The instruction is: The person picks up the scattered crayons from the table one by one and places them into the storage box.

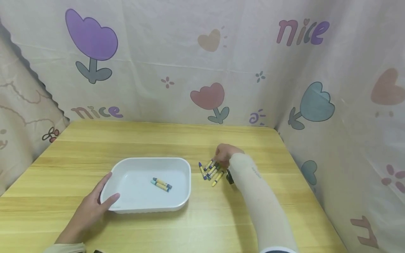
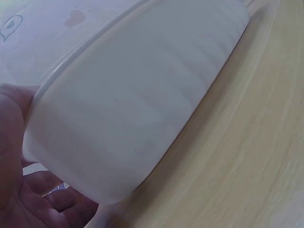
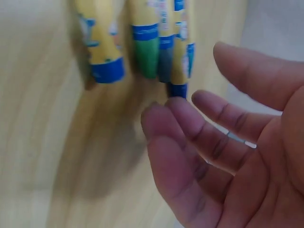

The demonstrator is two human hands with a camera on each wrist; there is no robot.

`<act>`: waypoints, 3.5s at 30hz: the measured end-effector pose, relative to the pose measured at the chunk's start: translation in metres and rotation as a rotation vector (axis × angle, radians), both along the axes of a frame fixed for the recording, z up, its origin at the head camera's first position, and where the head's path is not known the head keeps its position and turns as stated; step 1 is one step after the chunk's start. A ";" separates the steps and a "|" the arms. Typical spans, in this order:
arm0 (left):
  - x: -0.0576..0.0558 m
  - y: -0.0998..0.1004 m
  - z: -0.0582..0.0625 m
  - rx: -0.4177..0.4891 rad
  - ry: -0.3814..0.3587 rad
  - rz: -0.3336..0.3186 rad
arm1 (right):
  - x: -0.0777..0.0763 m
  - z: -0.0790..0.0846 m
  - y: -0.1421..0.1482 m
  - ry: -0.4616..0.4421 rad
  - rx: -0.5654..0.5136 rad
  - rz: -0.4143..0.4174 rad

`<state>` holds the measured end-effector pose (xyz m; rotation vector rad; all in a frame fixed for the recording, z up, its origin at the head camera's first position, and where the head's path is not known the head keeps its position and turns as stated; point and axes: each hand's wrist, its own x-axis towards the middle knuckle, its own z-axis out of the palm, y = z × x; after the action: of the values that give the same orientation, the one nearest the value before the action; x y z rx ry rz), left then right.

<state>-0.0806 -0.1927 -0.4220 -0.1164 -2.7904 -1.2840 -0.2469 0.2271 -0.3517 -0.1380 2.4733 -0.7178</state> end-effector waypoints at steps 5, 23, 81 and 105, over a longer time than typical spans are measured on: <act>0.001 0.000 0.000 -0.004 -0.004 -0.003 | -0.030 -0.025 0.000 -0.028 0.199 -0.050; -0.002 0.003 0.003 0.014 0.002 -0.010 | -0.026 -0.025 0.005 0.046 0.110 -0.068; -0.001 0.003 0.003 0.014 -0.006 0.001 | -0.028 0.021 -0.041 -0.004 -0.270 0.153; -0.001 0.003 0.002 0.010 -0.013 0.000 | -0.016 0.034 -0.082 -0.034 -0.215 0.283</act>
<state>-0.0811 -0.1897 -0.4196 -0.1075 -2.7944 -1.3026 -0.2624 0.1449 -0.3179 -0.5401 2.2757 -0.8503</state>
